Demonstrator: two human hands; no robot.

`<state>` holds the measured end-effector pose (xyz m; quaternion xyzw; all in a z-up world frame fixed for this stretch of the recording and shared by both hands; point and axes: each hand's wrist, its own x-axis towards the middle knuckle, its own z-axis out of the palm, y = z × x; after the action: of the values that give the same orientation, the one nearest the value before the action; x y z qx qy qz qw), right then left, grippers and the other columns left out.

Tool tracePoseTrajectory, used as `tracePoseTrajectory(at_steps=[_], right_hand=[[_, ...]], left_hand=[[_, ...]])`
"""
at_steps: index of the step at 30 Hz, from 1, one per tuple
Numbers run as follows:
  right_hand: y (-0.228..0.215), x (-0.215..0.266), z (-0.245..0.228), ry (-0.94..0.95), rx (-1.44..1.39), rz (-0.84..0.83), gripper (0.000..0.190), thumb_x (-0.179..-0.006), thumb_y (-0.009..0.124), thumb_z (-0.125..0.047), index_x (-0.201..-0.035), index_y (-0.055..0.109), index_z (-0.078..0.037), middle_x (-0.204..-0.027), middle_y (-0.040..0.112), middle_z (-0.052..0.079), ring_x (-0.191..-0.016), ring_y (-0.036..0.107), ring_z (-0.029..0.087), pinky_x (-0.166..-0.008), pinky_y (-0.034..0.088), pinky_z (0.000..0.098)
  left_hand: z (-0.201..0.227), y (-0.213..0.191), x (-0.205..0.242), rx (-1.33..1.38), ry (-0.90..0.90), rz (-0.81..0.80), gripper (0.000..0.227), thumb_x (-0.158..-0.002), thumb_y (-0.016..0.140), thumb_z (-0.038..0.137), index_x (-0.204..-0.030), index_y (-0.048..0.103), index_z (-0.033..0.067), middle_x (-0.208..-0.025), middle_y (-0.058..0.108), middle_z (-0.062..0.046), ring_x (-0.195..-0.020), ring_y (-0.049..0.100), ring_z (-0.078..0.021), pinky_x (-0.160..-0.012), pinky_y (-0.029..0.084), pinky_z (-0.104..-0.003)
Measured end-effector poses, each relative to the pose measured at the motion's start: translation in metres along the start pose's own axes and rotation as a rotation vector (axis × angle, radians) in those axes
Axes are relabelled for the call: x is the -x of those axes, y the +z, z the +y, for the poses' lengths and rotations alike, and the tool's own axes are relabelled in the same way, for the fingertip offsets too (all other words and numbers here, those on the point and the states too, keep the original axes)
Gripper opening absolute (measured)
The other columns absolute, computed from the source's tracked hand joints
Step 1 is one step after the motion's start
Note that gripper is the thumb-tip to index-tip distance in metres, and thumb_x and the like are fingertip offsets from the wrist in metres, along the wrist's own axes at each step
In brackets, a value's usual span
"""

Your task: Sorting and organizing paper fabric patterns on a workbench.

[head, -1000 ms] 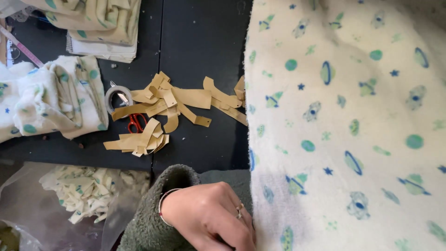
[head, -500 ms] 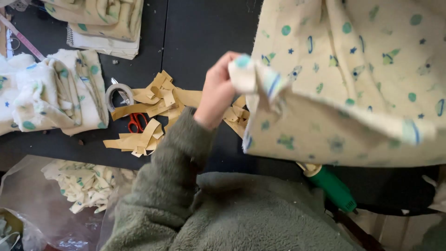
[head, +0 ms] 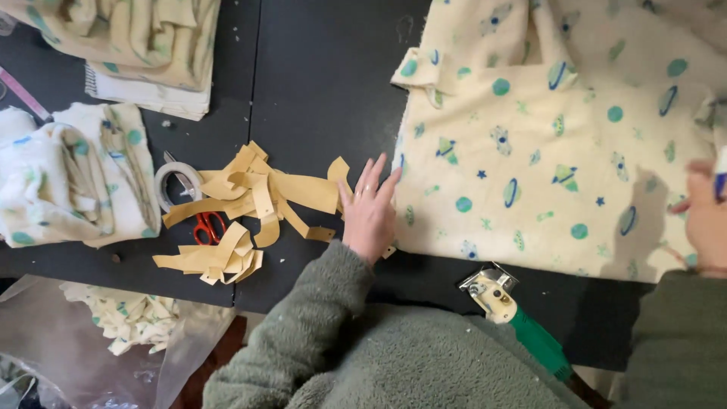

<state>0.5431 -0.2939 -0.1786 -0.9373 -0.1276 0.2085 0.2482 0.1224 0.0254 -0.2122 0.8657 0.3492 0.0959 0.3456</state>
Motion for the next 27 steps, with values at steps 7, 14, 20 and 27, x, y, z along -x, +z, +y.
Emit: tracePoseTrajectory(at_steps=[7, 14, 20, 27], right_hand=[[0.08, 0.165, 0.008, -0.222, 0.191, -0.217, 0.029, -0.098, 0.077, -0.03, -0.106, 0.077, -0.003, -0.083, 0.072, 0.013, -0.075, 0.065, 0.022, -0.075, 0.053, 0.037], [0.087, 0.158, 0.034, -0.248, 0.409, 0.108, 0.025, -0.107, 0.075, -0.027, -0.114, 0.078, -0.003, -0.093, 0.07, 0.017, -0.086, 0.068, 0.028, -0.08, 0.054, 0.0383], [0.071, 0.117, 0.077, 0.22, -0.063, 0.348, 0.026, -0.111, 0.055, -0.022, -0.121, 0.068, -0.001, -0.088, 0.074, 0.007, -0.063, 0.062, 0.035, -0.054, 0.047, 0.0446], [0.079, 0.075, 0.183, -0.051, 0.194, 0.483, 0.045, -0.093, 0.09, -0.024, -0.121, 0.068, 0.004, -0.104, 0.073, 0.022, -0.087, 0.07, 0.029, -0.076, 0.057, 0.0408]], left_hand=[[-0.054, 0.012, 0.068, -0.332, 0.077, -0.051, 0.072, -0.09, 0.055, -0.003, -0.157, 0.039, 0.0175, -0.168, 0.029, -0.009, -0.157, 0.027, -0.031, -0.116, 0.015, -0.079], [-0.124, -0.025, 0.036, -0.469, 0.153, -0.01, 0.079, -0.093, 0.057, 0.001, -0.16, 0.032, 0.0361, -0.17, 0.02, -0.01, -0.155, 0.022, -0.0327, -0.115, 0.016, -0.077], [-0.091, -0.044, 0.024, -0.597, 0.029, 0.081, 0.08, -0.078, 0.056, -0.009, -0.151, 0.046, 0.0217, -0.159, 0.04, -0.014, -0.145, 0.043, -0.0343, -0.113, 0.036, -0.06], [0.004, 0.005, 0.058, -0.002, -0.022, 0.041, 0.024, -0.093, 0.073, 0.03, -0.102, 0.064, 0.0096, -0.092, 0.068, -0.007, -0.084, 0.07, -0.0275, -0.069, 0.056, -0.04]])
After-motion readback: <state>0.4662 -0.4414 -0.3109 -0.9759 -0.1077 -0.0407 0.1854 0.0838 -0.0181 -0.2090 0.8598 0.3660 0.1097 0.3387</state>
